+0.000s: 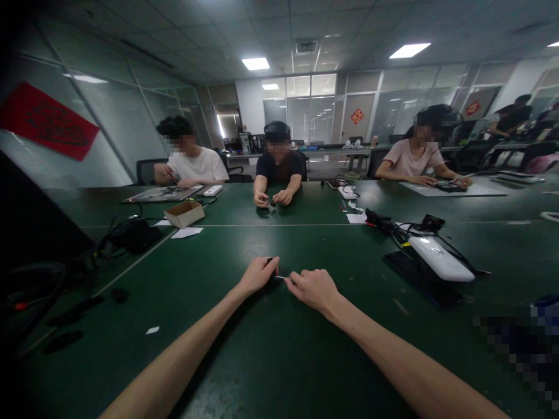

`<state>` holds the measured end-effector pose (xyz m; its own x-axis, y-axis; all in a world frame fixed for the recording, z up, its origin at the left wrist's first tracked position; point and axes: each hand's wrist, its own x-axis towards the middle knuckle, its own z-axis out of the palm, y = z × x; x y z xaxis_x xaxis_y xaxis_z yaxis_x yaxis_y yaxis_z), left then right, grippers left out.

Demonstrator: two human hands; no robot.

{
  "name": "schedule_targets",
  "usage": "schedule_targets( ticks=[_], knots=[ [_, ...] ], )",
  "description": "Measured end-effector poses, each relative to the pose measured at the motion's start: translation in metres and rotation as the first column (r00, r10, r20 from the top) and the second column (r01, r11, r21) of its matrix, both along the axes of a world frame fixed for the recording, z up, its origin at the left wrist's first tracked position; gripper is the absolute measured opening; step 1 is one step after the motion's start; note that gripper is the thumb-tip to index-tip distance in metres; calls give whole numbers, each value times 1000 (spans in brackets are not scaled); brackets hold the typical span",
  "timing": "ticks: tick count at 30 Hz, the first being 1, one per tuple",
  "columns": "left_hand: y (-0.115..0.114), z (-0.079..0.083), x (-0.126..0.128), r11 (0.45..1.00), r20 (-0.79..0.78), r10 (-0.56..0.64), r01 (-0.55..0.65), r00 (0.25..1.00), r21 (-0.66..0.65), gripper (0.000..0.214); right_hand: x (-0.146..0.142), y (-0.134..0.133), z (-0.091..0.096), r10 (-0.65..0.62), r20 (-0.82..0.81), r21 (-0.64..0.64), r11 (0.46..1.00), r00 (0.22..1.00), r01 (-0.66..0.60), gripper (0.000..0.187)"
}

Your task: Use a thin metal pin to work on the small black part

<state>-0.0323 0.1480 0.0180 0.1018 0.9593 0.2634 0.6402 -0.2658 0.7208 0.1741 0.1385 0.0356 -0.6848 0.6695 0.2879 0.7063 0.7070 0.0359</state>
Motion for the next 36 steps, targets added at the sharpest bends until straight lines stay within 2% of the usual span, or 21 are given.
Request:
schedule_targets(
  ticks=[6,16,21,25,27,32,36],
  knots=[
    [1,-1,-2,1000,21,3,-3,1000,-10,58,0,1,0,9,-8,3,1000,1000,-9,51],
    [3,-1,-3,997,124,-9,19,992,-75,59,1,6,-3,37,-101,-65,997,994,-44,50],
    [2,2,0,995,132,22,-9,991,-97,61,1,7,-5,1,-138,-74,997,990,-12,49],
    [0,4,-1,996,142,8,5,990,-88,61,4,15,-5,-111,-318,-191,980,942,51,53],
    [-1,3,-3,996,178,36,-20,983,-89,62,6,18,-6,-139,-354,-224,973,925,61,53],
    [3,1,-7,985,313,140,-99,939,-143,66,5,16,-5,-4,-256,-154,987,967,-36,47],
    [3,1,-6,982,332,143,-91,932,-166,64,2,11,-3,31,-185,-106,993,982,-51,48]
  ],
)
